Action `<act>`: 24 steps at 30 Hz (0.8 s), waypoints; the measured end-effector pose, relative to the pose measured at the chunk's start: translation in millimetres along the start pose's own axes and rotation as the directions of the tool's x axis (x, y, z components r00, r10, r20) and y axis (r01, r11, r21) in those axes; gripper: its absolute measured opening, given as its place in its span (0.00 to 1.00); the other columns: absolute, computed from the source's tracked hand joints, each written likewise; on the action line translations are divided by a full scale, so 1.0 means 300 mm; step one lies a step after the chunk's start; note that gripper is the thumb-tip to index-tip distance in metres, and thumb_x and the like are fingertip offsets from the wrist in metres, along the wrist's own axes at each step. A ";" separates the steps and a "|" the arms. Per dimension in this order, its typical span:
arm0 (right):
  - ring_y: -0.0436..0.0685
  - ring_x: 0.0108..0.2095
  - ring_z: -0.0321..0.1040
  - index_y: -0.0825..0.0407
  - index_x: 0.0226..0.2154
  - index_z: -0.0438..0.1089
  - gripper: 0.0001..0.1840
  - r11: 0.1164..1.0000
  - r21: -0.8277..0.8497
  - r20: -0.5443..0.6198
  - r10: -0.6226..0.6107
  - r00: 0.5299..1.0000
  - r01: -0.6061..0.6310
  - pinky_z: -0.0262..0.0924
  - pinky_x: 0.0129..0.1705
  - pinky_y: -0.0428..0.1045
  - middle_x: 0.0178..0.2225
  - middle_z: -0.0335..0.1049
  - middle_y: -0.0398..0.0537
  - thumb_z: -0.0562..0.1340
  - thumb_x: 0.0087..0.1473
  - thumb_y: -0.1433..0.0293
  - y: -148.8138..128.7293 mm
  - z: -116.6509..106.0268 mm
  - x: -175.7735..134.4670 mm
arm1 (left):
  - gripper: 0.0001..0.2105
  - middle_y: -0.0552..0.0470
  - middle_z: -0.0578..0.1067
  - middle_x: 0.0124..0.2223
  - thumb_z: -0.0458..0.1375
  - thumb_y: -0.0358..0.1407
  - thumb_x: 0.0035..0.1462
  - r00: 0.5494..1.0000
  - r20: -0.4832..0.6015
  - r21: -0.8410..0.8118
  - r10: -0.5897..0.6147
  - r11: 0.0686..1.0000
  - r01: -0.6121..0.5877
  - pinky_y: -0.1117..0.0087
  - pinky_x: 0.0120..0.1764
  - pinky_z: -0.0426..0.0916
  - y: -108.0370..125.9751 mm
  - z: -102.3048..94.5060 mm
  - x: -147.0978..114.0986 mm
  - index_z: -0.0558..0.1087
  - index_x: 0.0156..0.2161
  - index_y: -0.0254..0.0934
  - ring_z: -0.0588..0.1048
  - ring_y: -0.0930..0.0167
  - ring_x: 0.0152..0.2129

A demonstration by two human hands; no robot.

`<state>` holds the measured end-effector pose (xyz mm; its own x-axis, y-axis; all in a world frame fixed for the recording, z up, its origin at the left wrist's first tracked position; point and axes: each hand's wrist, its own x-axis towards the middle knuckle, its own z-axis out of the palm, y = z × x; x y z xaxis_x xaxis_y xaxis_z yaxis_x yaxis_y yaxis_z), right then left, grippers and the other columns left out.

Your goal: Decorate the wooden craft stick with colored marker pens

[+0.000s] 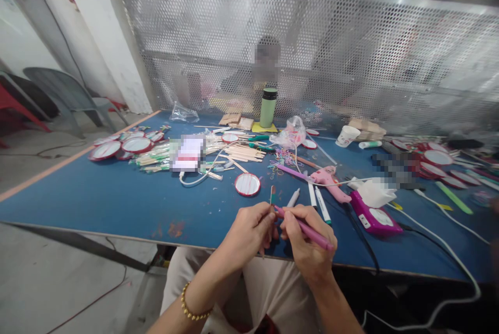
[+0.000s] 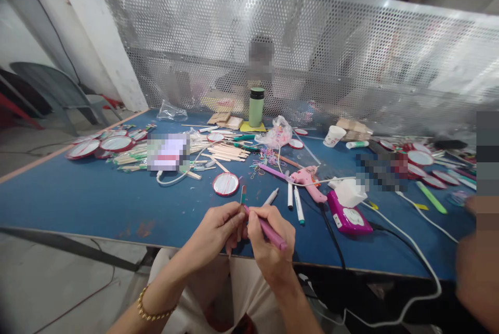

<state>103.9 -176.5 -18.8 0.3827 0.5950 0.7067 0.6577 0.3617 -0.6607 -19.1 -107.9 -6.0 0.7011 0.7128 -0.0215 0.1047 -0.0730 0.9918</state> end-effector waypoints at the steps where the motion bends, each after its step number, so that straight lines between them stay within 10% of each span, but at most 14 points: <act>1: 0.48 0.17 0.69 0.50 0.30 0.73 0.08 1.000 -0.007 -0.003 -0.001 1.000 0.001 0.63 0.20 0.43 0.22 0.73 0.40 0.60 0.60 0.71 0.000 0.000 -0.001 | 0.18 0.57 0.65 0.19 0.49 0.48 0.62 1.000 0.001 0.001 0.001 1.000 -0.001 0.77 0.16 0.61 -0.001 0.000 0.000 0.63 0.26 0.38 0.65 0.76 0.14; 24: 0.47 0.16 0.68 0.50 0.31 0.74 0.07 0.996 -0.067 -0.022 -0.066 0.998 0.064 0.62 0.19 0.41 0.23 0.74 0.39 0.62 0.60 0.69 0.028 -0.009 -0.011 | 0.14 0.55 0.68 0.22 0.49 0.44 0.61 1.000 0.014 -0.016 -0.021 1.000 0.021 0.77 0.17 0.60 -0.013 0.007 0.002 0.64 0.28 0.38 0.65 0.76 0.15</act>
<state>109.8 -177.4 -26.1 0.3527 0.5538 0.7542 0.7230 0.3504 -0.5954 -17.5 -108.6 -10.2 0.7083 0.7045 -0.0437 0.1079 -0.0468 0.9931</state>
